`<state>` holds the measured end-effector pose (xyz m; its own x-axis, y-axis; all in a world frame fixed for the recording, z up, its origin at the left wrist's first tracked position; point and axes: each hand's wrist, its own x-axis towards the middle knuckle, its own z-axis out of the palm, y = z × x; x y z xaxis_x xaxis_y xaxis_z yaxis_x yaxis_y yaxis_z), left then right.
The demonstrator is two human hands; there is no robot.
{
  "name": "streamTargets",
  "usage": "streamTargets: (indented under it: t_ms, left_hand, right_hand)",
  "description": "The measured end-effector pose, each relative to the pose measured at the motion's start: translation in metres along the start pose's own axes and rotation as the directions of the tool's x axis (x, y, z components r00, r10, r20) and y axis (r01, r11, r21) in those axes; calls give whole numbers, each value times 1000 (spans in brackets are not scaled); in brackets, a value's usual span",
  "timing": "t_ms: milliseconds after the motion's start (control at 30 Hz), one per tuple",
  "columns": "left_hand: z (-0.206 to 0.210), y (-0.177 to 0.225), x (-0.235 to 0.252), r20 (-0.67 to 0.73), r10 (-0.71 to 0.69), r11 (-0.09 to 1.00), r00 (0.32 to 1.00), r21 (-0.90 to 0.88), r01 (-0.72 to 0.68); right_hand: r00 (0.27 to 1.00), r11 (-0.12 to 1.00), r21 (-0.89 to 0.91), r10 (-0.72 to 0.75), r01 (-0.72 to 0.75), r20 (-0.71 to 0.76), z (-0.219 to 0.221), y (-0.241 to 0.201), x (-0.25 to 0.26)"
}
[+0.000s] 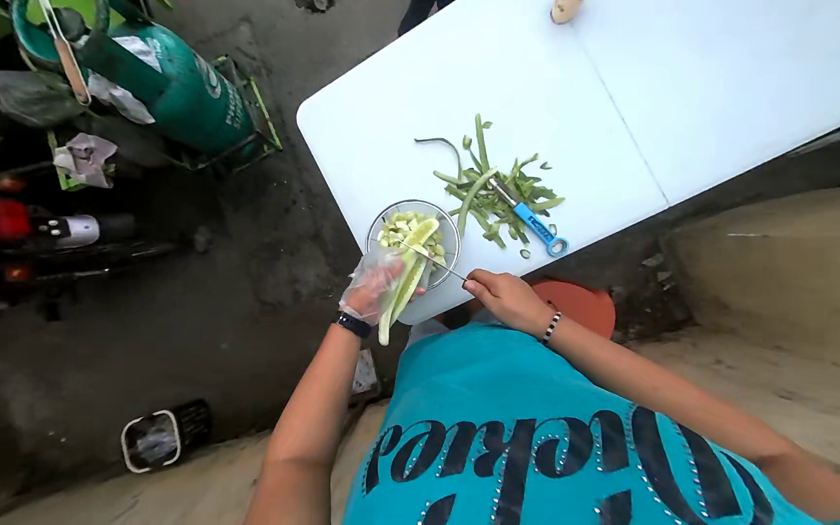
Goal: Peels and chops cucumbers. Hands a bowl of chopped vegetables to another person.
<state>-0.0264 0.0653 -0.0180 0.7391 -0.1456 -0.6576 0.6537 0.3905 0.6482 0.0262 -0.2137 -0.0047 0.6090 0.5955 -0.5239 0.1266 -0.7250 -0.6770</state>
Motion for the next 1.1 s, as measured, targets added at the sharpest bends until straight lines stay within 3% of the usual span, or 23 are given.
streamTargets:
  t_ms: [400, 600, 800, 1100]
  left_hand:
    - [7, -5, 2, -41, 8, 1000, 999, 25, -7]
    - [5, -1, 1, -30, -29, 999, 999, 43, 30]
    - [6, 4, 2, -102, -70, 993, 992, 92, 79]
    - [7, 10, -2, -3, 1, 993, 1000, 122, -1]
  right_hand:
    - [998, 999, -2, 46, -45, 37, 5, 4, 14]
    - [999, 993, -112, 41, -38, 23, 6, 1, 16]
    - [1000, 998, 56, 6, -6, 2, -8, -6, 6]
    - [999, 997, 60, -49, 49, -14, -13, -14, 0]
